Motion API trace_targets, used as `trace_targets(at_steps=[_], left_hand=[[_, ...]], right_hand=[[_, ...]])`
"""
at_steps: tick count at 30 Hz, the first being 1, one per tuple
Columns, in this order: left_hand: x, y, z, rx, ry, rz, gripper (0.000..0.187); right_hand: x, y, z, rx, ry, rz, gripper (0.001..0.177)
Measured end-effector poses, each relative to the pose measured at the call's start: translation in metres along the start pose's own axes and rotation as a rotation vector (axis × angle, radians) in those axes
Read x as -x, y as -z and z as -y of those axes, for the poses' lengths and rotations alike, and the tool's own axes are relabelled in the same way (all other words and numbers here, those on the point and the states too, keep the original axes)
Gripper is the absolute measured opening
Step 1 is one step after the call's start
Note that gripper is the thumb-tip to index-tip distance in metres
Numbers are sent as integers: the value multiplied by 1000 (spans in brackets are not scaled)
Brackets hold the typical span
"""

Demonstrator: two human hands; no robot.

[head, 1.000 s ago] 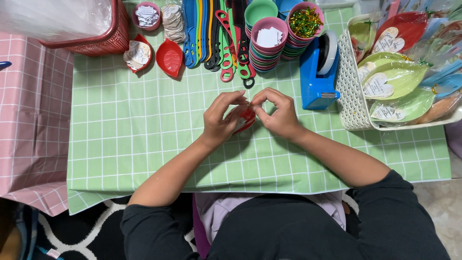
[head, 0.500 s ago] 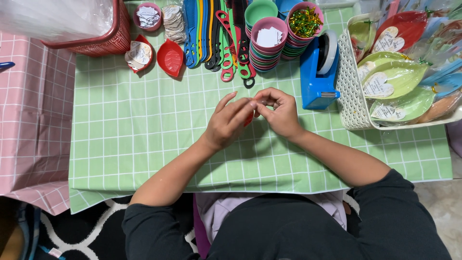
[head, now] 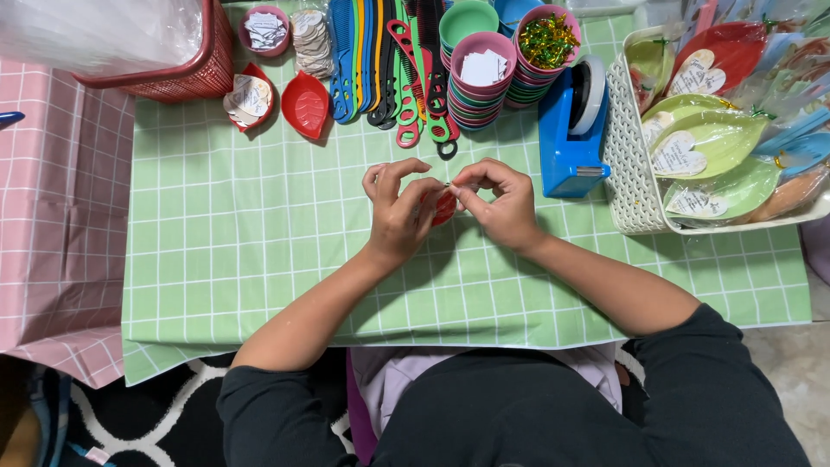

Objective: The person places small decorative items and paper slips into heart-shaped plastic containers and then seals them inside plastic bags.

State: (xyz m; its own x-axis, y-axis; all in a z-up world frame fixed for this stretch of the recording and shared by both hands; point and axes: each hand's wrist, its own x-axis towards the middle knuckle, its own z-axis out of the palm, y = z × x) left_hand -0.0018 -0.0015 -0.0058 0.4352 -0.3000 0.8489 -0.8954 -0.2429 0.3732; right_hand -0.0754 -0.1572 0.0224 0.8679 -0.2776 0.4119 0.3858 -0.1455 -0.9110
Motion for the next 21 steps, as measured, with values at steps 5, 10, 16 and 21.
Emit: trace_targets(at_steps=[5, 10, 16, 21], left_hand=[[-2, 0, 1, -140, -114, -24, 9], [-4, 1, -5, -267, -261, -54, 13], [-12, 4, -14, -277, -287, -68, 11], [-17, 8, -18, -319, -305, -57, 9]], right_hand=[[2, -2, 0, -30, -21, -7, 12], [3, -3, -4, -63, -58, -25, 12], [2, 2, -5, -87, -123, -18, 14], [-1, 5, -8, -103, -176, -2, 11]])
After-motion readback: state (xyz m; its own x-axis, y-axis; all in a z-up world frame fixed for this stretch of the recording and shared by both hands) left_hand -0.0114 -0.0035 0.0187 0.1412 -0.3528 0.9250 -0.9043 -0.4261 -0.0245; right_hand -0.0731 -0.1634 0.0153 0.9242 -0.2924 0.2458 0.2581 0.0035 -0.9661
